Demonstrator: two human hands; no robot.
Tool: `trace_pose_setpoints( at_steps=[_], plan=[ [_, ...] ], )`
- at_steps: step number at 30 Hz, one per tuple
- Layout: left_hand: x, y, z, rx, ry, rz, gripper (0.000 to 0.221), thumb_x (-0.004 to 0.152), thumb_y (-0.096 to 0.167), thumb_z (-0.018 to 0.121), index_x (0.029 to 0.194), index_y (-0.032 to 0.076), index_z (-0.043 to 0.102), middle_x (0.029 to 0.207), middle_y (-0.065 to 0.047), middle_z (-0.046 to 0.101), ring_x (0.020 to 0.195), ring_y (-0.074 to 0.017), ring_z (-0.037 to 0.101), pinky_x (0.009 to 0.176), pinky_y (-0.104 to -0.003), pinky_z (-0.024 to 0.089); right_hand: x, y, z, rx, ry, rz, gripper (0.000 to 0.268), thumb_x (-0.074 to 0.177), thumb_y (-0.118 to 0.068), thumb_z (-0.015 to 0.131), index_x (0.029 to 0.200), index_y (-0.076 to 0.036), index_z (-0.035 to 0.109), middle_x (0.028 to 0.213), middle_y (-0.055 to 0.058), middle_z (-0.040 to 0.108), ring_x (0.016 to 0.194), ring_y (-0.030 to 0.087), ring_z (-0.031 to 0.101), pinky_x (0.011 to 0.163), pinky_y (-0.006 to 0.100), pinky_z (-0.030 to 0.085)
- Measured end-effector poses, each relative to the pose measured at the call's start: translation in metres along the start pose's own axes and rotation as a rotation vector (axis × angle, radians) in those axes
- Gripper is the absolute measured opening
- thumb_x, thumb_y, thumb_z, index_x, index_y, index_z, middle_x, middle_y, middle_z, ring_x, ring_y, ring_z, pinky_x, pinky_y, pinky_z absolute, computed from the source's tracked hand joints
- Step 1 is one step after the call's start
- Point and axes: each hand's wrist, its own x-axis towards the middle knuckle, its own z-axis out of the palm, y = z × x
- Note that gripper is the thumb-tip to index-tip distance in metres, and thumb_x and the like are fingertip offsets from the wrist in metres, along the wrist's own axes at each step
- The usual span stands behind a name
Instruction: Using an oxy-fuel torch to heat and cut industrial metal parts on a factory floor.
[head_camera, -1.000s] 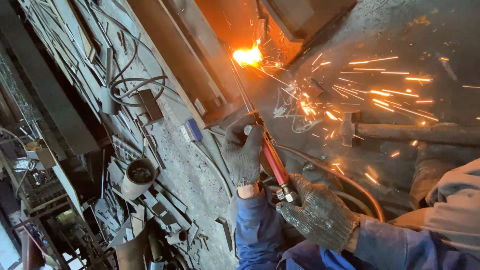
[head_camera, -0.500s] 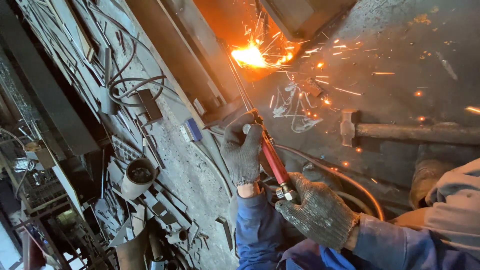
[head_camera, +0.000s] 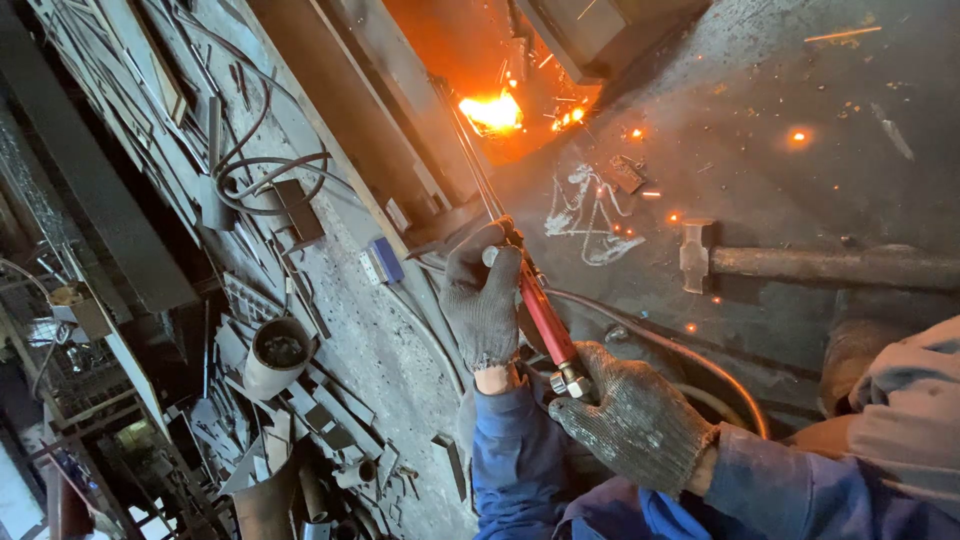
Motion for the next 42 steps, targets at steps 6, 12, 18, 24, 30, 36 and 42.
trace_pose_setpoints(
  at_steps=[6, 12, 18, 24, 30, 36, 42],
  plan=[
    [0.001, -0.006, -0.003, 0.072, -0.021, 0.137, 0.023, 0.093, 0.000, 0.069, 0.116, -0.002, 0.065, 0.119, -0.017, 0.073, 0.097, -0.0186, 0.072, 0.083, -0.034, 0.063, 0.002, -0.001, -0.003, -0.004, -0.040, 0.074, 0.059, 0.080, -0.028, 0.074, 0.135, -0.012, 0.059, 0.080, 0.008, 0.077, 0.072, 0.017, 0.075, 0.066, 0.034, 0.061],
    [0.001, -0.007, -0.003, 0.090, 0.003, 0.108, 0.023, 0.092, 0.000, 0.069, 0.116, -0.003, 0.066, 0.117, -0.017, 0.074, 0.093, -0.0187, 0.072, 0.080, -0.033, 0.062, 0.001, -0.007, -0.003, -0.021, -0.001, 0.063, 0.060, 0.079, -0.030, 0.075, 0.134, -0.011, 0.060, 0.085, 0.009, 0.078, 0.076, 0.018, 0.078, 0.069, 0.035, 0.061],
    [0.000, -0.003, -0.002, 0.076, 0.002, 0.105, 0.024, 0.092, -0.001, 0.068, 0.116, -0.003, 0.066, 0.117, -0.016, 0.074, 0.093, -0.0177, 0.072, 0.079, -0.033, 0.062, 0.001, -0.006, -0.003, -0.012, -0.042, 0.132, 0.057, 0.080, -0.032, 0.077, 0.132, -0.012, 0.062, 0.084, 0.010, 0.078, 0.076, 0.019, 0.078, 0.069, 0.036, 0.060],
    [0.001, -0.004, -0.002, 0.067, 0.010, 0.096, 0.024, 0.091, -0.001, 0.068, 0.116, -0.003, 0.066, 0.117, -0.015, 0.074, 0.090, -0.0176, 0.071, 0.077, -0.032, 0.062, 0.001, 0.008, 0.002, -0.003, 0.023, -0.008, 0.056, 0.080, -0.028, 0.075, 0.131, -0.009, 0.062, 0.085, 0.010, 0.078, 0.078, 0.019, 0.078, 0.069, 0.036, 0.060],
    [0.003, -0.005, -0.003, 0.038, -0.006, 0.073, 0.025, 0.092, -0.001, 0.068, 0.116, -0.003, 0.067, 0.114, -0.016, 0.074, 0.087, -0.0178, 0.071, 0.075, -0.032, 0.061, 0.003, 0.009, 0.001, -0.065, -0.010, 0.010, 0.056, 0.078, -0.032, 0.077, 0.126, -0.007, 0.063, 0.084, 0.010, 0.077, 0.079, 0.020, 0.076, 0.068, 0.036, 0.060],
    [-0.001, 0.005, 0.002, 0.063, 0.000, 0.073, 0.025, 0.092, 0.001, 0.068, 0.116, -0.003, 0.067, 0.113, -0.014, 0.073, 0.086, -0.0176, 0.071, 0.073, -0.033, 0.062, 0.001, 0.003, -0.003, -0.029, 0.000, -0.072, 0.055, 0.081, -0.034, 0.073, 0.127, -0.004, 0.062, 0.081, 0.011, 0.075, 0.076, 0.020, 0.075, 0.066, 0.037, 0.059],
    [-0.001, 0.006, 0.001, 0.037, 0.002, 0.005, 0.025, 0.092, 0.001, 0.068, 0.117, -0.003, 0.066, 0.111, -0.015, 0.073, 0.083, -0.0180, 0.070, 0.070, -0.034, 0.063, 0.000, 0.011, 0.001, 0.019, -0.041, -0.034, 0.057, 0.080, -0.035, 0.074, 0.128, -0.006, 0.061, 0.081, 0.011, 0.075, 0.073, 0.020, 0.073, 0.063, 0.037, 0.059]
  ],
)
